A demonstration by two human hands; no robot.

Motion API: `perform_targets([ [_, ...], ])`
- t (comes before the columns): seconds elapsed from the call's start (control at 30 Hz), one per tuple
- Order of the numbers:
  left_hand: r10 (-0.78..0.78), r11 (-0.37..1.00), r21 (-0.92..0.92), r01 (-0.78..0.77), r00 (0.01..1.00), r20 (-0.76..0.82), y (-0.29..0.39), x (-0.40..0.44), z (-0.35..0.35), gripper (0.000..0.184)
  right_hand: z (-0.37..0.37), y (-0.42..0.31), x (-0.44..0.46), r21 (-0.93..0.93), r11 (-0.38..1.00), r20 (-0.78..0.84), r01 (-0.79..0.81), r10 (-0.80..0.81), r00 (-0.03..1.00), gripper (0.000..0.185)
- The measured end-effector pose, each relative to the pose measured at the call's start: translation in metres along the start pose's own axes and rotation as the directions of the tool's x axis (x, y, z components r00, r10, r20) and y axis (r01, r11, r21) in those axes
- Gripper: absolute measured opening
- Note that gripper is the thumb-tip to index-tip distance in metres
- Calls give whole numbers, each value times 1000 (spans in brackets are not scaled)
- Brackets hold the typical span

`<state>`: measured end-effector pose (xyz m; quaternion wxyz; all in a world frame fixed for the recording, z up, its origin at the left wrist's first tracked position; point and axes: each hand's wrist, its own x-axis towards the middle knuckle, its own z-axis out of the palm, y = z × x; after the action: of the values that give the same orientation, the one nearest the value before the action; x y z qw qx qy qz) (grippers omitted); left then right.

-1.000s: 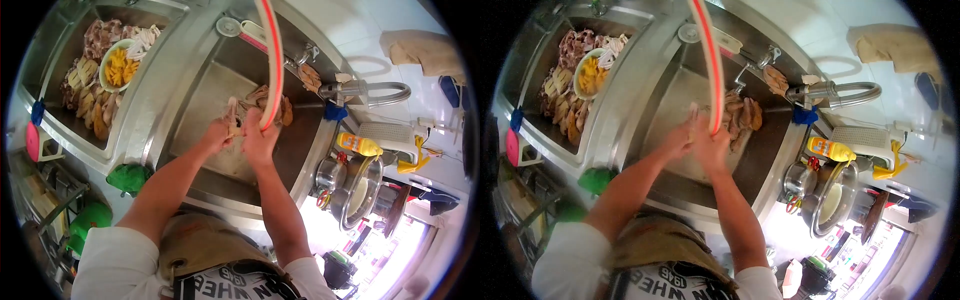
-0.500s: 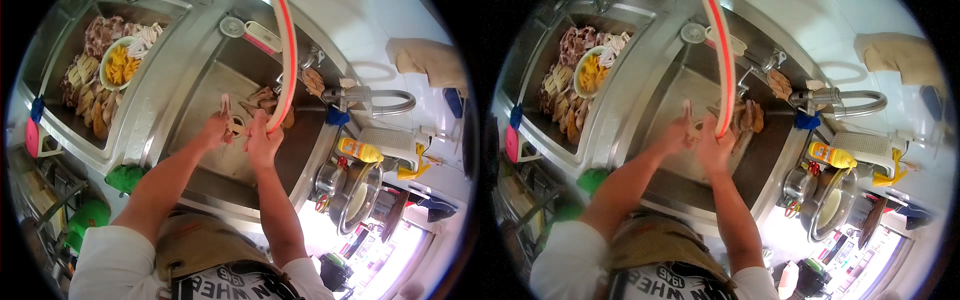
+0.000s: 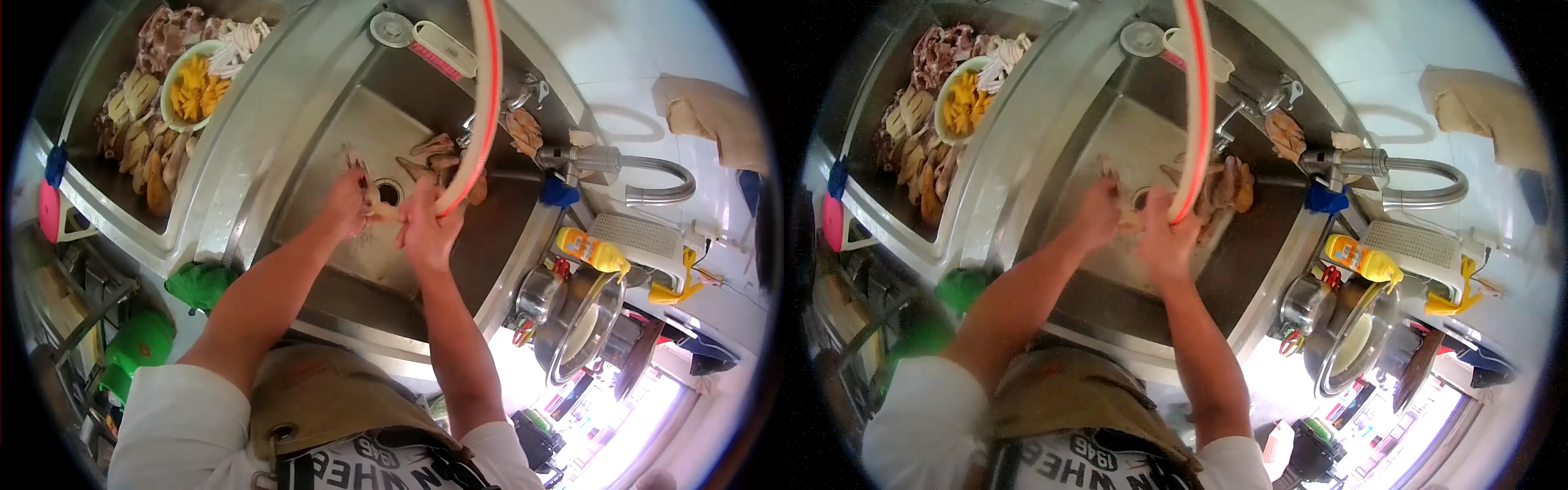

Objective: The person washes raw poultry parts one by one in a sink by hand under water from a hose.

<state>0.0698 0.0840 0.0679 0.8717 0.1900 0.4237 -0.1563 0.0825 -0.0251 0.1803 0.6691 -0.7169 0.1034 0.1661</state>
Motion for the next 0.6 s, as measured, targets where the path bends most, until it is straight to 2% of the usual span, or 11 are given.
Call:
perform_targets([
  [0.07,59,962,269,-58,998,3,-7,11,-13,11,-8,24,2,-130,991,112,32,-17,994,35],
  [0.17,62,961,268,-65,998,23,-24,20,-33,19,-8,16,5,-131,991,-55,7,-15,998,37],
  [0.27,-67,824,567,-25,988,141,-31,41,-77,25,-5,5,8,-31,996,-50,-89,87,995,38],
  [0.43,4,891,452,-52,994,106,-27,-2,-54,26,7,27,21,62,994,-1,-87,87,996,38],
  [0.57,-5,857,511,-66,991,136,-16,-17,-47,23,19,34,24,66,992,-25,-111,113,993,37],
  [0.6,114,794,566,-222,969,221,-23,-10,-55,22,20,38,26,71,991,-22,-109,111,994,37],
])
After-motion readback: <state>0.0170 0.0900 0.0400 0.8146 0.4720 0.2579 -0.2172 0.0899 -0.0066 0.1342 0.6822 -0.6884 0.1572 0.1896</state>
